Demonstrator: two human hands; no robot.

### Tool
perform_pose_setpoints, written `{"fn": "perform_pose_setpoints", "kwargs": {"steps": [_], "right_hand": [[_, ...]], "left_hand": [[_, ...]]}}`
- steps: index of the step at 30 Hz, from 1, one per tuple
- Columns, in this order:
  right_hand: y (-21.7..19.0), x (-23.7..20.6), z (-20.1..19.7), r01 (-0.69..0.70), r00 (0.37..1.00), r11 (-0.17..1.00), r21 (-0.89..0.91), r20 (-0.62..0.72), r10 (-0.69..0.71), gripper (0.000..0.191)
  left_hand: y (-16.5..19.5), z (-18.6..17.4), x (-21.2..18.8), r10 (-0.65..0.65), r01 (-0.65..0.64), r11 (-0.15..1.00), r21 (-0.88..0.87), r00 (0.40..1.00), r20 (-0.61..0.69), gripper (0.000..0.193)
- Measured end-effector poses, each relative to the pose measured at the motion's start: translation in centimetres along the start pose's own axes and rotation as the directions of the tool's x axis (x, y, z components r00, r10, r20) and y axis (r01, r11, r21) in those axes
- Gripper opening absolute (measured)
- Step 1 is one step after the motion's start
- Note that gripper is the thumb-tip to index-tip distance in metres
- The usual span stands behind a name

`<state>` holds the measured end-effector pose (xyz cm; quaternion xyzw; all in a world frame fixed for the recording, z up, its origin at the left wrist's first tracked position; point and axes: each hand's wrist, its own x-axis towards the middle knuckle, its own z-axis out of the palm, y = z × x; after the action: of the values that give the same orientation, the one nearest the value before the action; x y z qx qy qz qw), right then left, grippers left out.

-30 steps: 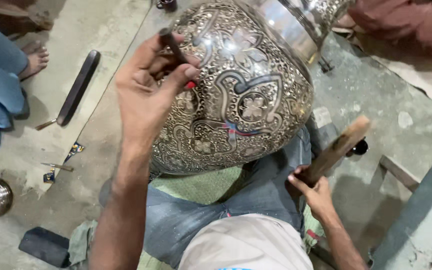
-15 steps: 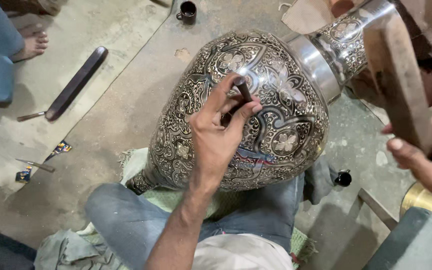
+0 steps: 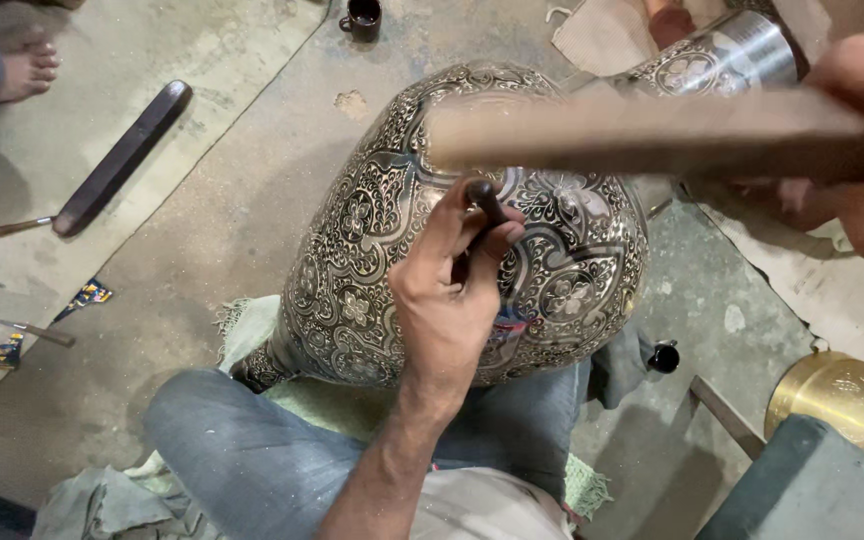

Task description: The person is engraving a large metal vase using a chisel and a wooden mallet. They hold the chisel against the vase's surface and strike it repeatedly to create intricate floral patterns.

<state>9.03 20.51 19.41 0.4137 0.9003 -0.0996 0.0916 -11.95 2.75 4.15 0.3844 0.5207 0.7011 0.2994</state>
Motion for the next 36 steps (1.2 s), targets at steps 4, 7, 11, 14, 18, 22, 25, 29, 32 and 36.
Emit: {"fn": "perform_pose_setpoints", "kwargs": {"steps": [4,7,11,14,18,22,25,29,32,36], "right_hand": [[-2.0,0.4,-1.2,0.028,1.000,0.995,-0.095,0.007,-0.027,0.048],[-3.3,0.6,-1.8,-0.042,0.998,0.998,-0.056,0.050,0.045,0.045],[-5.5,0.8,-1.9,-0.048,0.999,0.994,-0.096,0.002,0.049,0.029],[-7.0,0.7,-1.9,0.056,0.994,0.996,0.067,-0.102,-0.049,0.020],[-7.8,0.5,-2.3,-0.035,0.998,0.995,-0.099,-0.054,0.030,0.024],[-7.8,0.3,-2.3,-0.035,0.997,0.996,-0.080,-0.077,0.029,0.027],[-7.9,0.0,-1.9,-0.158,0.987,0.964,-0.212,-0.013,0.159,0.030],[-8.0,-0.5,-1.5,-0.168,0.984,0.979,-0.113,-0.078,0.160,0.027],[-7.8,-0.9,-1.3,-0.046,0.988,0.986,-0.160,-0.151,0.022,0.025],[-7.4,-1.4,-0.6,-0.153,0.981,0.984,-0.087,-0.135,0.141,0.024]], "left_hand": [[0.4,-0.1,-0.2,-0.091,0.091,0.995,0.037,0.996,-0.004,0.038],[0.3,-0.1,-0.3,-0.091,0.091,0.996,0.002,0.996,-0.003,0.030],[-0.6,0.0,-0.3,-0.054,0.055,0.998,-0.026,0.998,0.018,0.024],[-1.0,0.0,-0.3,-0.027,0.026,0.999,0.041,1.000,0.015,0.030],[-1.0,0.0,-0.3,-0.019,0.016,0.991,0.130,1.000,0.025,0.026],[-0.4,0.0,-0.2,-0.044,0.043,0.999,0.029,0.999,0.019,0.033],[0.0,-0.2,0.0,-0.090,0.088,0.993,0.081,0.995,0.031,0.032],[0.1,-0.2,0.3,-0.093,0.089,0.993,0.073,0.994,0.053,0.030],[0.0,-0.3,0.5,-0.071,0.066,0.995,0.071,0.995,0.075,0.027],[-0.1,-0.4,0.4,-0.090,0.085,0.995,0.055,0.990,0.104,0.037]]}}
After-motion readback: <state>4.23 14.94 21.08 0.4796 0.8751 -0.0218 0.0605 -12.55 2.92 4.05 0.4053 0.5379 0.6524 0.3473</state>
